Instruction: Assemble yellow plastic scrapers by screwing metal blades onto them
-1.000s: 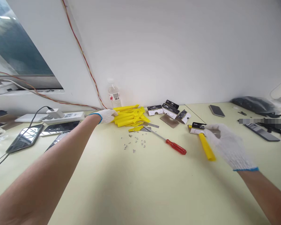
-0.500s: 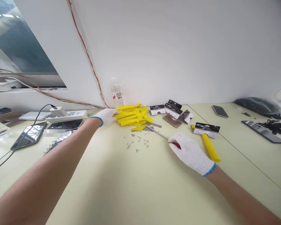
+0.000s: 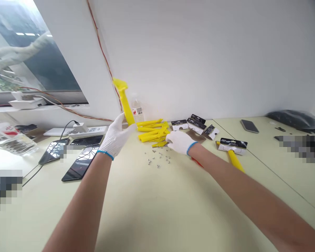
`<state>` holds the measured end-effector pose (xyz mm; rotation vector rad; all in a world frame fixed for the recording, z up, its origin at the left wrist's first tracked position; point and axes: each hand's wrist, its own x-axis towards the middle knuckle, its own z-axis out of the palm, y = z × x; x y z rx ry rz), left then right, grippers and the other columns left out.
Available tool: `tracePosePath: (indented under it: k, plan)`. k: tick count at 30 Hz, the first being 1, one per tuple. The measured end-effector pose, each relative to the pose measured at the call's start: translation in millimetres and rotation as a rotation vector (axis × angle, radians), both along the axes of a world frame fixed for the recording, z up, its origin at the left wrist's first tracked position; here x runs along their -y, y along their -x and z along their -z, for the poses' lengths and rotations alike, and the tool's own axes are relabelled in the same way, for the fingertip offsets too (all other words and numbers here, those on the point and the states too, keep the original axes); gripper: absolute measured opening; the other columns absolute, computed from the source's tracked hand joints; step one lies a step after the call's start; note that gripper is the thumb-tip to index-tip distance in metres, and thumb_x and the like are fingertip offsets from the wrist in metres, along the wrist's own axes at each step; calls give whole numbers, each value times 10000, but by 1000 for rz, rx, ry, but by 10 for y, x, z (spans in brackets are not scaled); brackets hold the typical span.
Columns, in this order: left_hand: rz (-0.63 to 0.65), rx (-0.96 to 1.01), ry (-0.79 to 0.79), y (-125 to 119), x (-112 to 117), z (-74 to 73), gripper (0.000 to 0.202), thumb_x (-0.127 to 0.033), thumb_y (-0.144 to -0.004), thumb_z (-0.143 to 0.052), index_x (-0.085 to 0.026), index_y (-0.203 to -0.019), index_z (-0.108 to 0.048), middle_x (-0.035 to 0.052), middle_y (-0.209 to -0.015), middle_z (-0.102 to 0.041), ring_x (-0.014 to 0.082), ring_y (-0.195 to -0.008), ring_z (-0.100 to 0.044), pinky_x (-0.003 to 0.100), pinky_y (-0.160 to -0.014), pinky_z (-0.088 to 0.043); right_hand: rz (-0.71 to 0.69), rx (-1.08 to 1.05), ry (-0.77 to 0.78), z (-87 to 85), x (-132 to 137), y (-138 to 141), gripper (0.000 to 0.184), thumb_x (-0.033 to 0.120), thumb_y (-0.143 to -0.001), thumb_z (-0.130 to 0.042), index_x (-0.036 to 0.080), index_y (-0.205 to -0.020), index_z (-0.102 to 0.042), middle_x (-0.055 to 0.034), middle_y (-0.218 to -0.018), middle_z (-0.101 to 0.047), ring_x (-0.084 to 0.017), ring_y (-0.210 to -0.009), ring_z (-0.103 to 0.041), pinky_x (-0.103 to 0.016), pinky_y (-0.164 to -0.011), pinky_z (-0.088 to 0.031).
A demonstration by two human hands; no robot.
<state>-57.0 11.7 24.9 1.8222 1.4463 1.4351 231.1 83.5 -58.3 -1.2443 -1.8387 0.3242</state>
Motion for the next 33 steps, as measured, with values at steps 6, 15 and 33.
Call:
tracePosePath:
  k: [6, 15, 33]
  plan:
    - [128, 162, 216, -102, 241, -110, 466, -336, -828, -688, -226, -1271, -595, 54, -1134, -699, 202, -970, -653, 314, -792, -548, 113, -107, 195, -105, -559, 325, 621, 423, -998, -247, 108, -490, -416, -71, -629, -601, 89, -538, -542, 41, -655, -350]
    - [45, 122, 247, -89, 343, -293, 344, -533, -957, -578, -209, -1074, -591, 11, -758, -595, 143, -648, -527, 282, -588, -434, 14, -227, 145, -62, -628, 499, 594, 438, -984, -278, 98, -521, -430, -44, -645, -589, 100, -654, -573, 53, -669, -311]
    - [36, 32, 172, -20, 286, -174, 435, -431, -971, -585, -228, -1330, -448, 61, -1113, -665, 172, -823, -629, 298, -684, -487, -274, 687, 242, -698, -2, 450, 269, 233, -992, -604, 142, -1200, -749, -85, -1231, -637, -162, -1127, -575, -235, -1032, -423]
